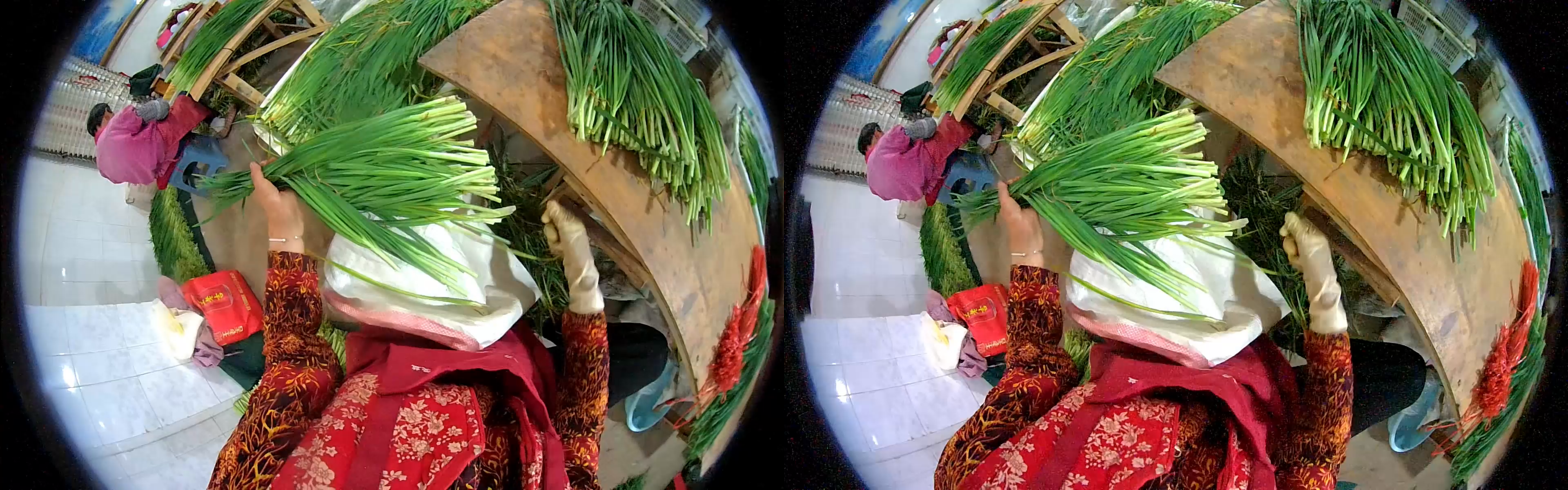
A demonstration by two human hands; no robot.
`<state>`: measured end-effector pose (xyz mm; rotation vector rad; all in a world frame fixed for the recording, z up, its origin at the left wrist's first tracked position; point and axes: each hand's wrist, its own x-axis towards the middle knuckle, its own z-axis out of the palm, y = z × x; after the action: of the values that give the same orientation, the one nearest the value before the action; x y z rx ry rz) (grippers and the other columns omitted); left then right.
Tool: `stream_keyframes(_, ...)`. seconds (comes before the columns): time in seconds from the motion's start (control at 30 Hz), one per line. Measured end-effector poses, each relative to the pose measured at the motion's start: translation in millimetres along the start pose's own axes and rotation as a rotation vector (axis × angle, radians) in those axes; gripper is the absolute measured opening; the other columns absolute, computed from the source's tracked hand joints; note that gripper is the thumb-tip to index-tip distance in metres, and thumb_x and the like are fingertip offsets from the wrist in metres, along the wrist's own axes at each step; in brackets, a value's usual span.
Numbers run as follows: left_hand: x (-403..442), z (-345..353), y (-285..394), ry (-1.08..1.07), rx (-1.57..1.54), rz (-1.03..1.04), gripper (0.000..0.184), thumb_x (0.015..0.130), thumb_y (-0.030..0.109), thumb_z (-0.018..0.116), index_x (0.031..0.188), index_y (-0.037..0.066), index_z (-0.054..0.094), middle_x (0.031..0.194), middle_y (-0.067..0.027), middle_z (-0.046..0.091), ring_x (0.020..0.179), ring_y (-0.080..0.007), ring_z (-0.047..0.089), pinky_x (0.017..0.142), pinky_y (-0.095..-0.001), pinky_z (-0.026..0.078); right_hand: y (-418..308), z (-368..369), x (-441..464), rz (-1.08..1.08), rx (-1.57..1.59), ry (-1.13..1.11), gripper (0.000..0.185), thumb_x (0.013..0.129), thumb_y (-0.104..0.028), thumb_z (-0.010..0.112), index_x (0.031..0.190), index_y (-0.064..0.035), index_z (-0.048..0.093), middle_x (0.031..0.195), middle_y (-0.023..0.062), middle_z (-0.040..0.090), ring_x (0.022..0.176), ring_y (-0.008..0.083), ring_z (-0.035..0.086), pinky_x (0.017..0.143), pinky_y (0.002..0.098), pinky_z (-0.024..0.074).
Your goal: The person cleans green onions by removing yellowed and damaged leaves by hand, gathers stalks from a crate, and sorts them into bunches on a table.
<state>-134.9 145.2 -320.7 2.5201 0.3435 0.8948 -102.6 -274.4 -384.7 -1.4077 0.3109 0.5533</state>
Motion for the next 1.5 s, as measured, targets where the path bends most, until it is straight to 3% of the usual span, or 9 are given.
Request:
stream_keyframes(0.17, -8, 5, -19, 0.041, 0.019, -0.021, 0.031, 0.079, 0.001, 0.047, 0.110, -0.005, 0.042, 0.090, -0.0139, 0.060, 0.079, -0.0246, 0.057, 0.075, -0.0321, 0.043, -11, 49, -3, -0.135, -0.035, -0.220, 0.042, 0.085, -0.045, 0.048, 0.101, -0.0076, 0.059, 0.058, -0.0039, 0.048, 0.042, 0.0019, 0.032, 0.038, 0.0172, 0.0218)
stream_keyframes(0.3, -3, -12, 23, -0.149, 0.158, -0.275, 0.034, 0.079, -0.003, 0.045, 0.112, -0.004, 0.040, 0.097, -0.0133, 0.056, 0.086, -0.0203, 0.054, 0.079, -0.0314, 0.042, -6, 69, 6, -0.222, 0.000, -0.193, 0.035, 0.089, -0.036, 0.045, 0.081, -0.0046, 0.058, 0.054, -0.0012, 0.048, 0.046, 0.0050, 0.037, 0.042, 0.0196, 0.0285)
stream_keyframes(0.43, -8, -1, 7, -0.135, 0.117, -0.283, 0.031, 0.084, 0.000, 0.042, 0.114, -0.004, 0.037, 0.103, -0.0117, 0.052, 0.091, -0.0180, 0.050, 0.080, -0.0318, 0.041, 25, 29, -12, -0.147, -0.758, 0.150, 0.049, 0.089, -0.043, 0.035, 0.075, -0.0030, 0.058, 0.062, 0.0099, 0.056, 0.051, 0.0228, 0.050, 0.055, 0.0334, 0.0422)
stream_keyframes(0.47, -9, 15, -25, -0.027, -0.456, -0.392, 0.029, 0.086, 0.002, 0.040, 0.114, -0.003, 0.038, 0.103, -0.0106, 0.051, 0.092, -0.0176, 0.049, 0.081, -0.0315, 0.041, 50, 11, -16, -0.039, -0.453, 0.239, 0.054, 0.088, -0.048, 0.031, 0.078, -0.0024, 0.059, 0.064, 0.0097, 0.057, 0.057, 0.0286, 0.053, 0.060, 0.0395, 0.0431)
stream_keyframes(0.53, -11, 23, -37, 0.091, -1.034, -0.487, 0.026, 0.089, 0.005, 0.038, 0.114, -0.003, 0.038, 0.104, -0.0095, 0.050, 0.093, -0.0171, 0.048, 0.081, -0.0313, 0.041, 155, -86, 19, 0.303, -1.288, 0.247, 0.052, 0.085, -0.049, 0.042, 0.094, -0.0021, 0.061, 0.094, 0.0164, 0.062, 0.086, 0.0312, 0.059, 0.074, 0.0412, 0.0440)
stream_keyframes(0.7, -10, 25, -41, 0.079, -1.146, -0.523, 0.026, 0.094, 0.018, 0.032, 0.112, 0.000, 0.040, 0.100, -0.0065, 0.050, 0.089, -0.0158, 0.048, 0.085, -0.0293, 0.038, 76, -35, -10, 0.123, -1.017, 0.146, 0.059, 0.077, -0.040, 0.055, 0.120, -0.0006, 0.045, 0.118, 0.0174, 0.051, 0.103, 0.0298, 0.053, 0.091, 0.0344, 0.0396)
stream_keyframes(0.9, -3, 25, -28, 0.191, -1.236, -0.698, 0.029, 0.093, 0.032, 0.036, 0.096, 0.005, 0.046, 0.092, -0.0062, 0.051, 0.088, -0.0182, 0.049, 0.084, -0.0328, 0.040, -51, 91, 1, -0.254, 0.297, -0.481, 0.047, 0.079, -0.024, 0.064, 0.116, -0.0008, 0.048, 0.102, 0.0042, 0.059, 0.090, 0.0106, 0.054, 0.081, 0.0227, 0.0424)
stream_keyframes(1.17, -9, 25, -26, 0.252, -1.289, -0.839, 0.030, 0.091, 0.034, 0.039, 0.089, 0.006, 0.047, 0.087, -0.0052, 0.051, 0.085, -0.0180, 0.049, 0.079, -0.0326, 0.042, -13, 93, -7, -0.116, 0.141, -0.321, 0.029, 0.082, -0.017, 0.060, 0.106, 0.0002, 0.056, 0.089, 0.0039, 0.062, 0.078, 0.0087, 0.056, 0.071, 0.0199, 0.0452)
stream_keyframes(1.5, -10, 16, -19, 0.076, -0.994, -0.479, 0.029, 0.093, 0.032, 0.036, 0.089, 0.006, 0.047, 0.087, -0.0054, 0.051, 0.079, -0.0161, 0.050, 0.075, -0.0303, 0.044, 13, 91, -13, -0.340, -0.342, -0.271, 0.033, 0.078, -0.015, 0.064, 0.106, -0.0001, 0.055, 0.090, 0.0040, 0.061, 0.082, 0.0098, 0.056, 0.070, 0.0213, 0.0475)
